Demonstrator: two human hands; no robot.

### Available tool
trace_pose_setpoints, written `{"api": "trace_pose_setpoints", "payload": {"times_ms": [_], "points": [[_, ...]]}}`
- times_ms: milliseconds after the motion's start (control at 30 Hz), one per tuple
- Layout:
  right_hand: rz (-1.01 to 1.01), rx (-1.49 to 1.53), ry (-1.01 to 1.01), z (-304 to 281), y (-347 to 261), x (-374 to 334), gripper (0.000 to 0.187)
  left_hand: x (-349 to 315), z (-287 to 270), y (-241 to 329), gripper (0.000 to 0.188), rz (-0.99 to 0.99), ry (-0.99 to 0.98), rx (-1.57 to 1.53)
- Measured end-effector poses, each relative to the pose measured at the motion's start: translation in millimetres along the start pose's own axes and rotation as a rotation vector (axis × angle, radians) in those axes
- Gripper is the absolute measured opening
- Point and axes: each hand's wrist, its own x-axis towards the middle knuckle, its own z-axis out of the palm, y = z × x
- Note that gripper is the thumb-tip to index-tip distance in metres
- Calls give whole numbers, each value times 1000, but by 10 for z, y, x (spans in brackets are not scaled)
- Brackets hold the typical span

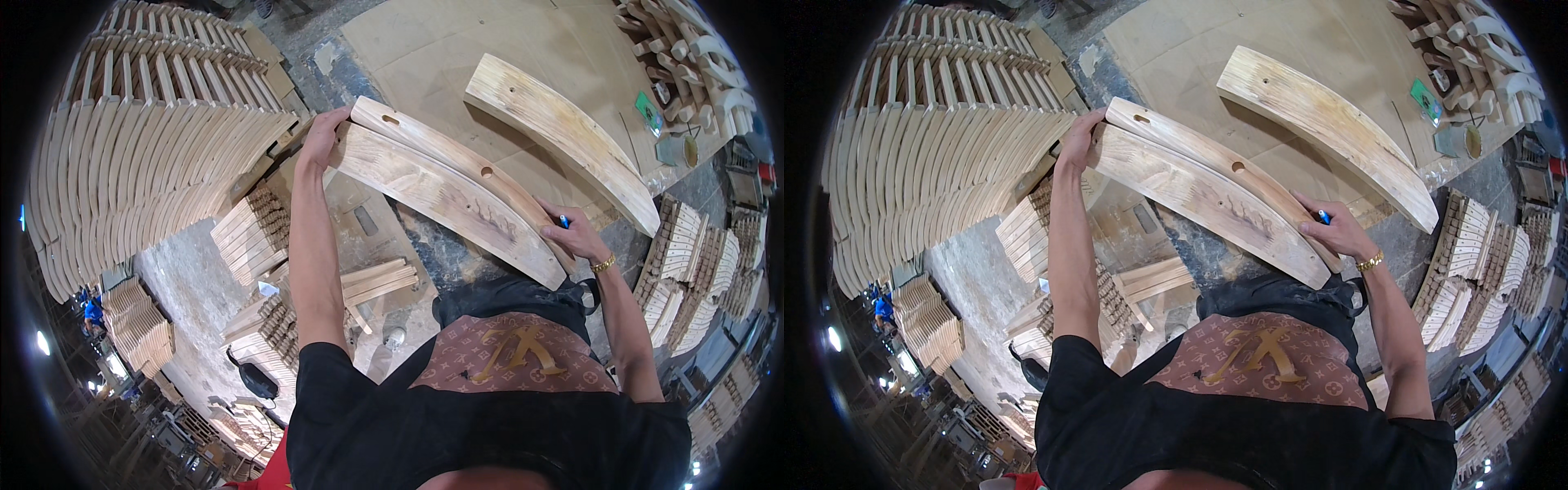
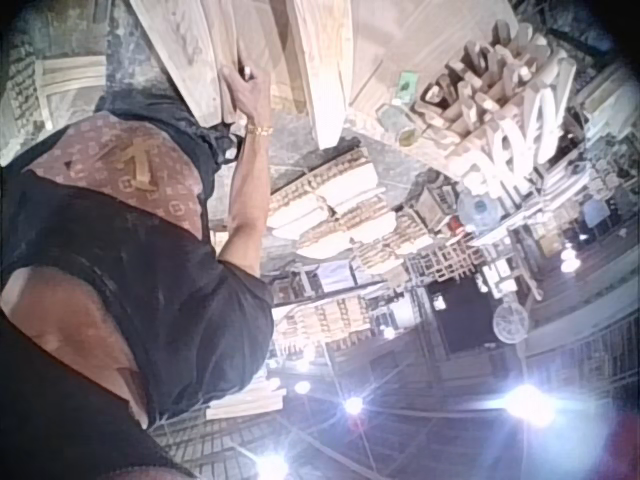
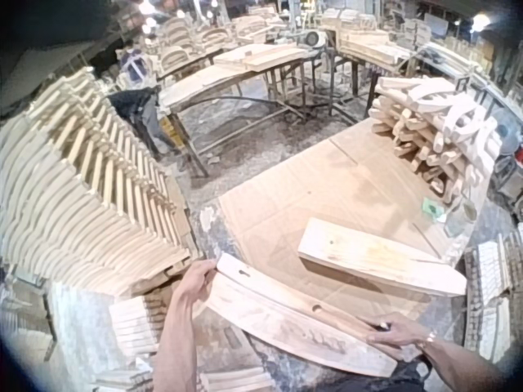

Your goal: The person marks several curved wooden pieces with a blue marker, aligns them on a workbench, and then applies glue into the holes of assembled wooden components using a brush. The person handles the pieces one at a time and places them back on the bench after marking.

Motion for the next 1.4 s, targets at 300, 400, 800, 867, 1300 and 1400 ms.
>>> {"api": "trace_pose_setpoints", "payload": {"times_ms": [300,400,800,867,1300,1400], "points": [[103,-33,-30,-26,-30,-4,60,-18,13,13,31,-25,8,-15],[89,-57,-12,-12,-19,-24,59,10,18,27,30,-31,24,47],[-24,-95,-7,1,-23,18,57,134,-116,-174,34,-12,3,-7],[-31,-42,9,3,19,15,58,137,-53,-114,34,-31,-41,-6],[-22,-151,69,-198,-207,-157,64,128,-93,23,32,134,-99,194],[-96,-147,219,-531,-236,-459,63,189,446,352,31,222,-52,125]]}}
